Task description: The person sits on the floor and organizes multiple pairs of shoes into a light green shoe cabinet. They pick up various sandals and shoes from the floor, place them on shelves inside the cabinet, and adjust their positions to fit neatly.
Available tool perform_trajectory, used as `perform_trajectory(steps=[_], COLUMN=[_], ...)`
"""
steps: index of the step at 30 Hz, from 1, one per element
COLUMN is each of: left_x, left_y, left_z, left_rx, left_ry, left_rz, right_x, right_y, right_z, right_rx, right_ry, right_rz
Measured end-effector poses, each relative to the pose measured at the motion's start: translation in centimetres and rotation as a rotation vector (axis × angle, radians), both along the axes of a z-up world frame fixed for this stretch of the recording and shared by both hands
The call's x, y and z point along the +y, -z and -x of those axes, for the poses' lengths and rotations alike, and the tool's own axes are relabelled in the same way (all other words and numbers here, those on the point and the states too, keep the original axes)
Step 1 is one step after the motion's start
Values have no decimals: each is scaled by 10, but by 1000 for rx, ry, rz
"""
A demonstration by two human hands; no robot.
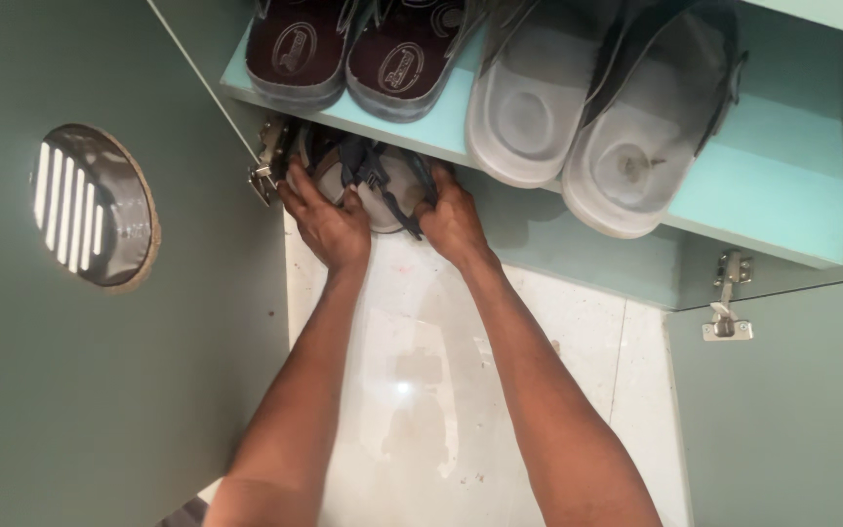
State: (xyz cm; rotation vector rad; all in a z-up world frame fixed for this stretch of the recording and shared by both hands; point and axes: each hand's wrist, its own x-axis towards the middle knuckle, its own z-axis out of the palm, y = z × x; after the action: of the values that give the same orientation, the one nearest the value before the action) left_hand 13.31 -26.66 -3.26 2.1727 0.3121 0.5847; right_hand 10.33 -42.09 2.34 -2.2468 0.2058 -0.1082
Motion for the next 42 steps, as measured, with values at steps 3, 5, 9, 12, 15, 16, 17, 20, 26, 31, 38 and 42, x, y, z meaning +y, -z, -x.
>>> perform_trajectory(steps=[3,5,9,12,15,16,17,20,26,31,38,42], left_x=[13,22,38,43,43,43,43,43,44,46,46,41], left_y=[3,0,-11,-16,-16,-15,-14,-14,-17,-19,-39,-68], left_z=[3,5,10,13,15,15,15,13,7,4,6,28], left_rx=[18,34,66,104,58,31,-8,-52,158,222,381,459], left_ry=[101,161,288,339,352,354,340,324,322,341,353,361], left_rz=[-54,-82,-105,-57,-16,-5,-41,-119,-201,-244,-265,-197], right_x=[4,2,2,5,9,11,12,11,11,15,23,27], right_y=[2,2,8,4,0,2,3,6,6,-1,-20,-35], right_z=[-2,-3,-5,-4,-1,0,0,-1,-2,0,14,31], right_rx=[82,123,27,82,98,54,9,39,46,52,96,46], right_ry=[26,32,23,60,85,79,73,89,85,120,91,99], right_rz=[33,25,99,84,44,59,73,82,99,50,65,70])
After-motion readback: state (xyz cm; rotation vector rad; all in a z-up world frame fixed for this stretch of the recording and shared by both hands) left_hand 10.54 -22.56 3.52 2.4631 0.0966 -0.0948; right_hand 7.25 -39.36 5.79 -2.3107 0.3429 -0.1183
